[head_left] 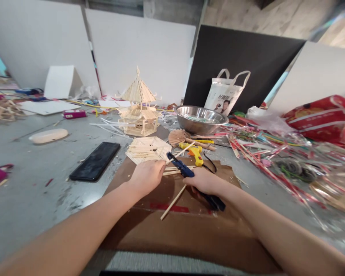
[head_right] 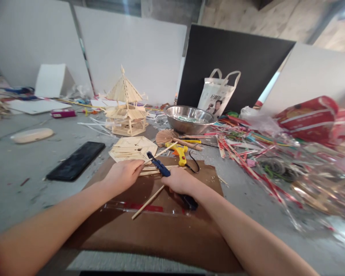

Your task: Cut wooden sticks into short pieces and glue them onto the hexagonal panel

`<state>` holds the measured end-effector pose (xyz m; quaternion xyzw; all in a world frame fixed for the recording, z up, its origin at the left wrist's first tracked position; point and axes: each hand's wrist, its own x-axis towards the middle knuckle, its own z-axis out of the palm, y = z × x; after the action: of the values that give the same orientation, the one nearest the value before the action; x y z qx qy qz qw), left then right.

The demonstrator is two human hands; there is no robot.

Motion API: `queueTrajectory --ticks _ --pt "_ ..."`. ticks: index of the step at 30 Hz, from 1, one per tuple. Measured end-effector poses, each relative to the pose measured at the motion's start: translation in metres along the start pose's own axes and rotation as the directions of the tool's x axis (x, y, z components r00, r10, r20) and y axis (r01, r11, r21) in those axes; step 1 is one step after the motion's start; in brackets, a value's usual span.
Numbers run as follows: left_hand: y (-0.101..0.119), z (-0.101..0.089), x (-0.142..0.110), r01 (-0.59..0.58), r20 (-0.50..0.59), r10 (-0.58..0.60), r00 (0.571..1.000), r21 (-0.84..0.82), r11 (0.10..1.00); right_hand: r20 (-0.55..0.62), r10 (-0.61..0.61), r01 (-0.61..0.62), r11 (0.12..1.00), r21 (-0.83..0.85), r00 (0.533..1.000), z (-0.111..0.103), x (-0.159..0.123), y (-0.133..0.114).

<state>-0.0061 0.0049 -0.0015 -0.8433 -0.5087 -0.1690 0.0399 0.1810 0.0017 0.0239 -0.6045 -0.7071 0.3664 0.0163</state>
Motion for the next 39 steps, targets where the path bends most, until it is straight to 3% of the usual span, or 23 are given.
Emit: queueTrajectory --ticks 3,6,12,18,39 --pt "-0.002 -0.001 0.0 0.043 0.043 -0.043 0.998 0.001 0.999 0.208 0.032 -0.089 0.958 0.271 0.978 0.0 0.004 -0.001" --pt "-0.004 0.001 0.0 0.051 0.083 -0.052 0.995 0.005 0.999 0.258 0.065 -0.156 0.924 0.35 0.964 0.001 0.006 -0.002" --pt "-0.006 0.005 0.0 0.047 0.103 -0.051 0.993 0.041 0.998 0.147 0.12 -0.155 0.953 0.26 0.982 0.009 0.011 -0.001" --pt "-0.006 0.006 0.0 0.059 0.078 -0.064 0.995 0.057 0.997 0.027 0.087 -0.091 0.976 0.196 0.996 0.015 0.011 0.001" --pt "-0.003 0.005 0.0 0.06 0.071 -0.066 0.995 0.086 0.994 -0.027 0.102 -0.096 0.983 0.159 0.994 0.016 0.008 -0.002"
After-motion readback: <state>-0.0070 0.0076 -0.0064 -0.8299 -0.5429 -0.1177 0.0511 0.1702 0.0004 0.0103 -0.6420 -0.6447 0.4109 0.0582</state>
